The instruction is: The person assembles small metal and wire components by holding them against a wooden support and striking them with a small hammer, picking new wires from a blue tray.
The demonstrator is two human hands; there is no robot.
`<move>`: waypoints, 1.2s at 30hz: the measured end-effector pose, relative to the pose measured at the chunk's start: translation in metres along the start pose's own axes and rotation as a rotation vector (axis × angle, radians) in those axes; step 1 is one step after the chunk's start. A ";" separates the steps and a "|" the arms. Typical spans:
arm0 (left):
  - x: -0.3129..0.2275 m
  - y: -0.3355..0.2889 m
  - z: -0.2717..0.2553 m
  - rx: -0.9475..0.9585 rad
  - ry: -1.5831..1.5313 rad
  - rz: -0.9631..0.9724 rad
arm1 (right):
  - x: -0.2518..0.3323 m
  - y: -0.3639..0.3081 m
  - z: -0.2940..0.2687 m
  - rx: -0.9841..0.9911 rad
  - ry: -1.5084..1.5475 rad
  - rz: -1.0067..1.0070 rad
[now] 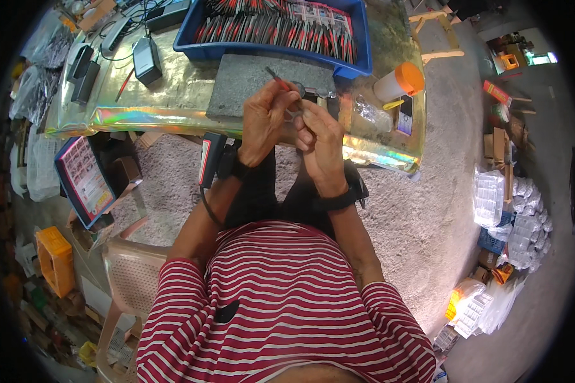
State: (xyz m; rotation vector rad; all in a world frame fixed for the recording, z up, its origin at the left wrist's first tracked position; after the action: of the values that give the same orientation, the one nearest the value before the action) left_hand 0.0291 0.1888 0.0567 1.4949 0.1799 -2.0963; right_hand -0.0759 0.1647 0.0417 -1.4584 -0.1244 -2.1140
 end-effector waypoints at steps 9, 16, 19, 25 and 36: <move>0.015 0.022 -0.003 -0.001 0.141 -0.006 | 0.002 0.007 -0.015 0.005 -0.090 0.002; 0.029 0.029 -0.010 0.075 0.158 -0.070 | 0.025 -0.012 -0.063 -0.168 -0.473 -0.138; 0.025 0.028 -0.006 0.012 0.125 -0.073 | 0.016 -0.015 -0.084 -0.233 -0.841 -0.186; 0.029 0.029 -0.007 0.021 0.133 -0.063 | -0.019 -0.013 -0.084 -0.040 -0.642 -0.043; 0.029 0.030 -0.006 0.061 0.237 -0.026 | -0.033 -0.007 -0.066 0.077 -0.141 0.243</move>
State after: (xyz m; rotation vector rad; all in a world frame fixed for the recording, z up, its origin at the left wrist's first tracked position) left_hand 0.0433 0.1558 0.0347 1.7853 0.2263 -1.9557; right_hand -0.1260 0.1586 -0.0124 -1.4956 -0.0763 -1.7948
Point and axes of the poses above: each hand's wrist, its own y-axis towards the middle knuckle, its own z-axis out of the palm, x = y × z, the point moved 5 cm from there along y, towards the middle knuckle, and after that the axes turned 13 degrees about -y, right-handed, at the moved point
